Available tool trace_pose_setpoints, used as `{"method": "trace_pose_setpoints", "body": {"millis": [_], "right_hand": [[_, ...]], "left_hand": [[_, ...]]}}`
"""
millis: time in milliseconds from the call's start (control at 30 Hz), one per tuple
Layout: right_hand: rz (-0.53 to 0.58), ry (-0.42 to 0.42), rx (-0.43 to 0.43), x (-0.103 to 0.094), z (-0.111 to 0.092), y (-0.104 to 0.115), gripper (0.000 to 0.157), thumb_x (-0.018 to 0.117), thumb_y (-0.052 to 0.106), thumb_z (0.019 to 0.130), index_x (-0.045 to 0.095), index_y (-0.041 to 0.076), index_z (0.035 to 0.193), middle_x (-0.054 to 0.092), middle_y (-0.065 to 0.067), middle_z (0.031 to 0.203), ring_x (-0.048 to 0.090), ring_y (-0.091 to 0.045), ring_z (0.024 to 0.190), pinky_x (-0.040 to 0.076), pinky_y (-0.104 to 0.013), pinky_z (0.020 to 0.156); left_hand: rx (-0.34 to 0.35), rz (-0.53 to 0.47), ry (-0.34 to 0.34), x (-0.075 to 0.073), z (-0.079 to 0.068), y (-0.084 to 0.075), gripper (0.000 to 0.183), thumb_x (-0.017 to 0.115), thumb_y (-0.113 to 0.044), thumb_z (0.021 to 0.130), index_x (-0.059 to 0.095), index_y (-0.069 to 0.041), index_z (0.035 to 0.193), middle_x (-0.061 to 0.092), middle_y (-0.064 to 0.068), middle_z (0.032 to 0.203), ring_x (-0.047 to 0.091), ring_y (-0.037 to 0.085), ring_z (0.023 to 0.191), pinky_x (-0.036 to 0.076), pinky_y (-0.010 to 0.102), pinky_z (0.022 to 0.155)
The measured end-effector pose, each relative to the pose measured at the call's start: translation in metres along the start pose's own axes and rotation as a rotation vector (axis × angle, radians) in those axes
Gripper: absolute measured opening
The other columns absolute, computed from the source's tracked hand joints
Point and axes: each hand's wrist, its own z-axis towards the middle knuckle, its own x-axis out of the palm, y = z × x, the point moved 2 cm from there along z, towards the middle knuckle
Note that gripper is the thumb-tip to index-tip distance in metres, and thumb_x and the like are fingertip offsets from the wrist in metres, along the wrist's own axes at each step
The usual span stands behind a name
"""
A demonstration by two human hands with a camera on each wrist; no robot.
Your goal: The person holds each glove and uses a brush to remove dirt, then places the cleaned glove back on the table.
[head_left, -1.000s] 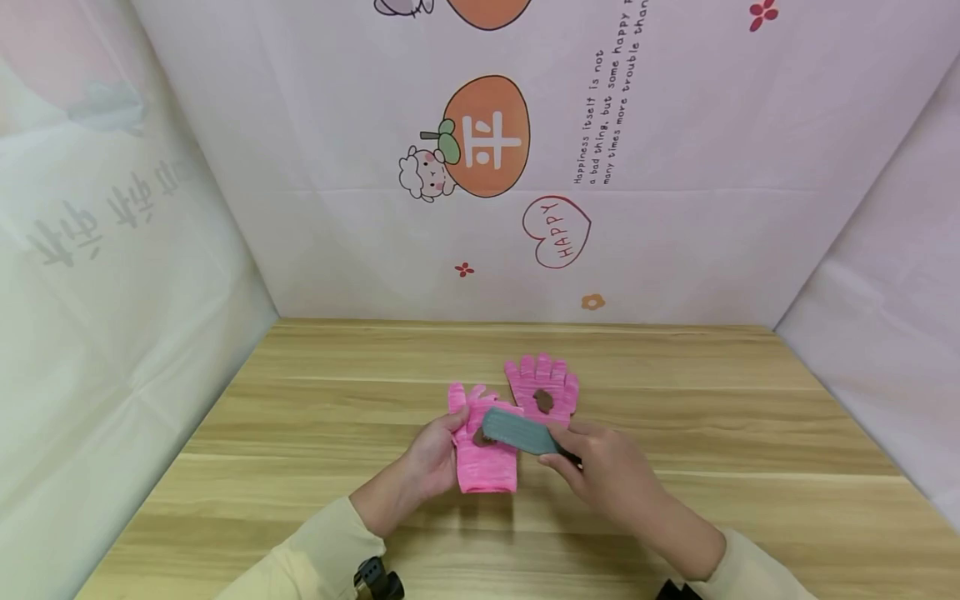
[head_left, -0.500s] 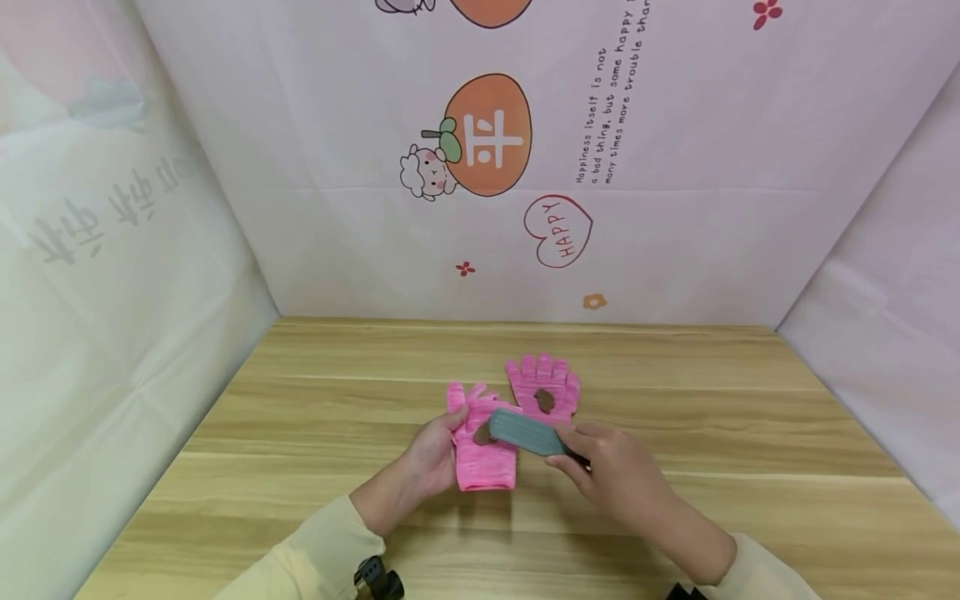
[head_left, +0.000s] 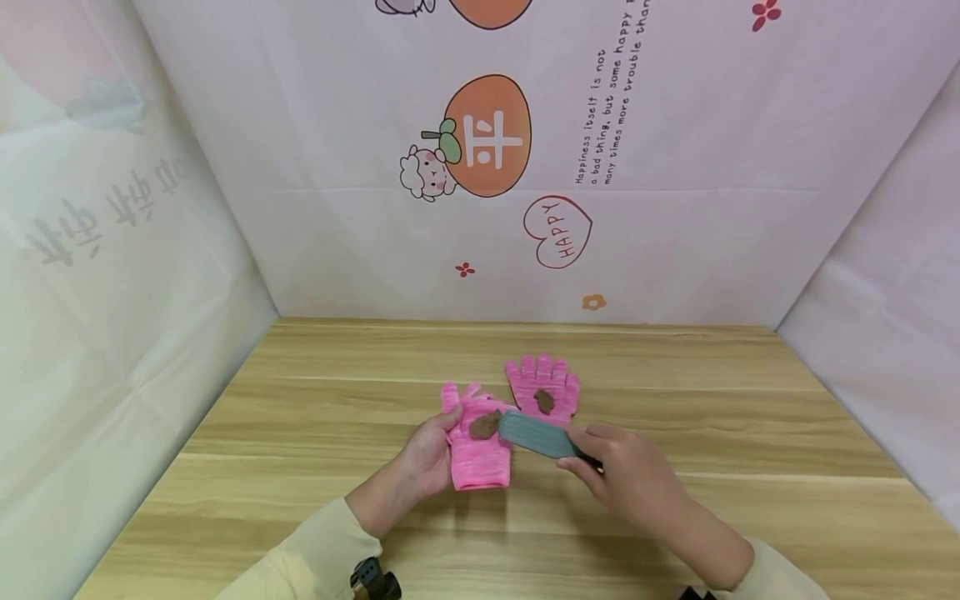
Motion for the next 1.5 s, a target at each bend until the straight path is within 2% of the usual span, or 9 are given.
{"method": "trace_pose_setpoints", "body": {"millis": [133,267,433,700,867,1000,1200,1333,1500], "right_hand": [[-0.004,-0.006,-0.007,-0.003,-0.002,-0.004,0.039,0.082,0.026,0.079,0.073,0.002,0.108,0.068,-0.001,0.082,0.056,-0.005,0.063,0.049,-0.023,0.051],[-0.009,-0.027,-0.02,-0.006,-0.003,-0.009,0.036,0.081,0.024,0.079,0.073,0.003,0.107,0.065,0.002,0.077,0.047,-0.002,0.058,0.041,-0.018,0.048],[-0.014,-0.063,-0.021,-0.009,-0.001,-0.01,0.036,0.081,0.024,0.078,0.073,0.004,0.106,0.062,0.003,0.075,0.04,-0.002,0.055,0.034,-0.016,0.046],[-0.032,-0.09,-0.024,-0.008,0.014,0.004,0.038,0.082,0.028,0.076,0.074,0.007,0.107,0.068,-0.001,0.083,0.05,-0.006,0.058,0.041,-0.019,0.046],[0.011,-0.081,-0.052,-0.001,0.019,0.01,0.035,0.083,0.025,0.076,0.073,0.005,0.103,0.064,0.001,0.076,0.047,-0.006,0.057,0.042,-0.019,0.047],[0.016,-0.071,-0.064,0.005,0.019,0.011,0.035,0.083,0.023,0.076,0.074,0.003,0.103,0.061,0.002,0.072,0.042,-0.005,0.056,0.036,-0.016,0.047],[0.023,-0.05,-0.041,0.008,0.016,0.011,0.039,0.082,0.024,0.078,0.073,0.0,0.108,0.065,-0.001,0.075,0.044,-0.004,0.057,0.039,-0.018,0.048],[0.028,-0.05,-0.031,0.008,0.014,0.01,0.038,0.082,0.023,0.079,0.073,0.0,0.108,0.066,-0.002,0.078,0.045,-0.005,0.058,0.04,-0.018,0.049],[0.023,-0.062,-0.031,0.007,0.011,0.009,0.039,0.081,0.024,0.079,0.072,0.001,0.109,0.067,-0.003,0.083,0.047,-0.005,0.061,0.043,-0.02,0.05]], "left_hand": [[0.015,-0.002,-0.029,-0.002,-0.001,-0.003,0.048,0.028,-0.024,0.107,0.023,0.004,0.146,0.045,0.023,0.141,0.047,0.034,0.128,0.036,0.047,0.108],[0.027,-0.013,-0.047,-0.003,-0.003,-0.006,0.046,0.029,-0.024,0.107,0.024,0.002,0.144,0.052,0.019,0.134,0.052,0.03,0.122,0.036,0.047,0.108],[0.026,-0.01,-0.027,-0.002,-0.003,-0.007,0.047,0.029,-0.025,0.107,0.024,0.001,0.146,0.052,0.017,0.133,0.054,0.028,0.119,0.036,0.047,0.108],[0.001,-0.014,0.04,0.001,-0.003,-0.001,0.048,0.027,-0.025,0.107,0.022,-0.001,0.148,0.06,0.011,0.124,0.057,0.025,0.116,0.038,0.043,0.108],[-0.015,0.001,0.048,0.004,-0.005,0.001,0.046,0.029,-0.025,0.107,0.026,0.001,0.145,0.064,0.008,0.12,0.059,0.022,0.114,0.04,0.04,0.106],[-0.037,-0.001,0.056,0.006,-0.007,0.003,0.046,0.031,-0.026,0.107,0.03,0.0,0.145,0.062,0.011,0.125,0.059,0.024,0.116,0.04,0.041,0.106],[-0.03,0.03,0.044,0.007,-0.009,0.004,0.047,0.031,-0.024,0.107,0.028,-0.005,0.15,0.052,0.015,0.138,0.055,0.027,0.121,0.042,0.042,0.104],[-0.026,0.033,0.039,0.006,-0.008,0.004,0.047,0.029,-0.023,0.107,0.027,-0.005,0.151,0.054,0.015,0.136,0.056,0.028,0.12,0.041,0.043,0.105],[-0.017,0.022,0.052,0.006,-0.007,0.005,0.047,0.027,-0.022,0.107,0.026,-0.014,0.153,0.053,0.014,0.137,0.056,0.027,0.12,0.04,0.044,0.105]]}}
